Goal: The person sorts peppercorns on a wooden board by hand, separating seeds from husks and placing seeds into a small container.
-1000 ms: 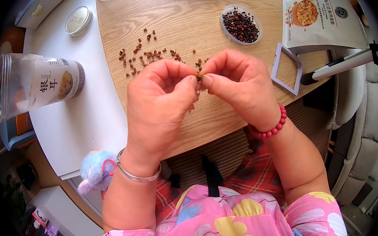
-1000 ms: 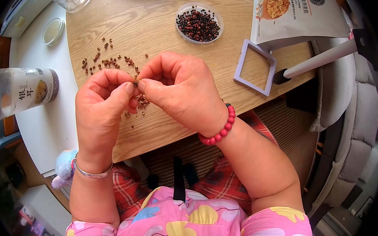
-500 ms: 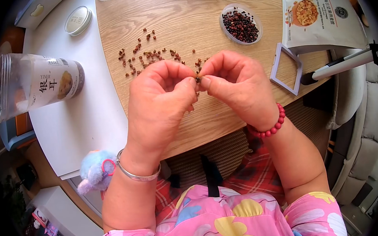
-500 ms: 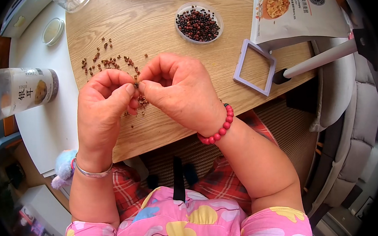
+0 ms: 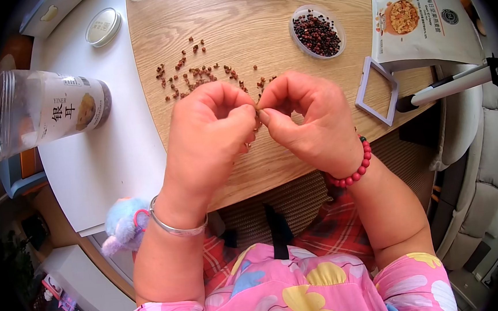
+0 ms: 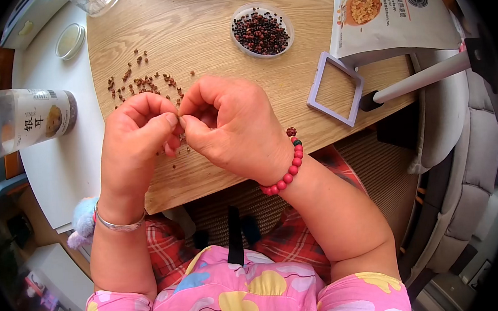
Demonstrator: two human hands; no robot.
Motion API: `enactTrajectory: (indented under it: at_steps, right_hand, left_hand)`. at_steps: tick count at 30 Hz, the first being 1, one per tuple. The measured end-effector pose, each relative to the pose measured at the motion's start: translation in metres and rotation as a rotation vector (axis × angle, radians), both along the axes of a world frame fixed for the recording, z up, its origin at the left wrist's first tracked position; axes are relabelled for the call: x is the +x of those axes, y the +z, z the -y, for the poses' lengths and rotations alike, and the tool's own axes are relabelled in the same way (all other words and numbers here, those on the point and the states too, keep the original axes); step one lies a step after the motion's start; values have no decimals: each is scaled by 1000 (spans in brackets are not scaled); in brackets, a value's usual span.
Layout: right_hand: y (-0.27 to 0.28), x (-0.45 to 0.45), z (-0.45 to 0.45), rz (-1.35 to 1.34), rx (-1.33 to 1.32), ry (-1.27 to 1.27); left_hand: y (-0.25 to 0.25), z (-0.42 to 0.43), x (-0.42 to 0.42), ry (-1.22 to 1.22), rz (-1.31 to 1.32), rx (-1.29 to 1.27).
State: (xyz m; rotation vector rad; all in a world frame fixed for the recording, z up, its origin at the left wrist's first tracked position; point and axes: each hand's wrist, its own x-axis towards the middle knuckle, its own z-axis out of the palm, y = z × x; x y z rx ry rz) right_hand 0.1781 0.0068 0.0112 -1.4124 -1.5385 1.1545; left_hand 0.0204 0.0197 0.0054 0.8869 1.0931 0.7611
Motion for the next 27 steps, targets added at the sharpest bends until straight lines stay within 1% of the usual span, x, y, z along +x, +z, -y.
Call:
enactTrajectory:
  at_steps: [1,2,4,6,7,10,12,16,19,21,25,27]
  right_hand:
    - [0,0,0,0,0,0]
    - [-1,0,0,-12,6,-1]
    - [-3,0,0,-24,13,-2]
    - [-6,-2,0,-158,-56,-26]
    - [-5,-1,0,-158,-56,-25]
    - [-5,2,-1,-184,-88,-56]
    - [-4,4,-4,-52,-91,-49]
    - [-11,5,-6,-14,-88,-48]
    - [-14,4,-6,-24,-68,-49]
    - [-14,1,-5,-168,-54,-62]
    - [-13,1,-7,-198,-40,-30]
    - [-18,2,-10,-99,138,-1]
  left_hand:
    - [0,-1,-1,12,65,-76]
    - [-2,-2,-1,13,65,-76]
    - [-7,-2,-3,46,249,-196]
    - [-8,-3,-4,47,272,-220]
    - [-8,-3,-4,47,294,-247]
    - [-5,-4,-6,85,297,-270]
    - [-4,-4,-8,96,276,-255]
    - [-4,-4,-6,109,246,-238]
    - [-5,-4,-6,111,249,-231]
    - [-4,-4,-5,112,261,-237]
    - [-3,-4,-5,105,286,-243]
    - [-4,-4,-4,106,286,-237]
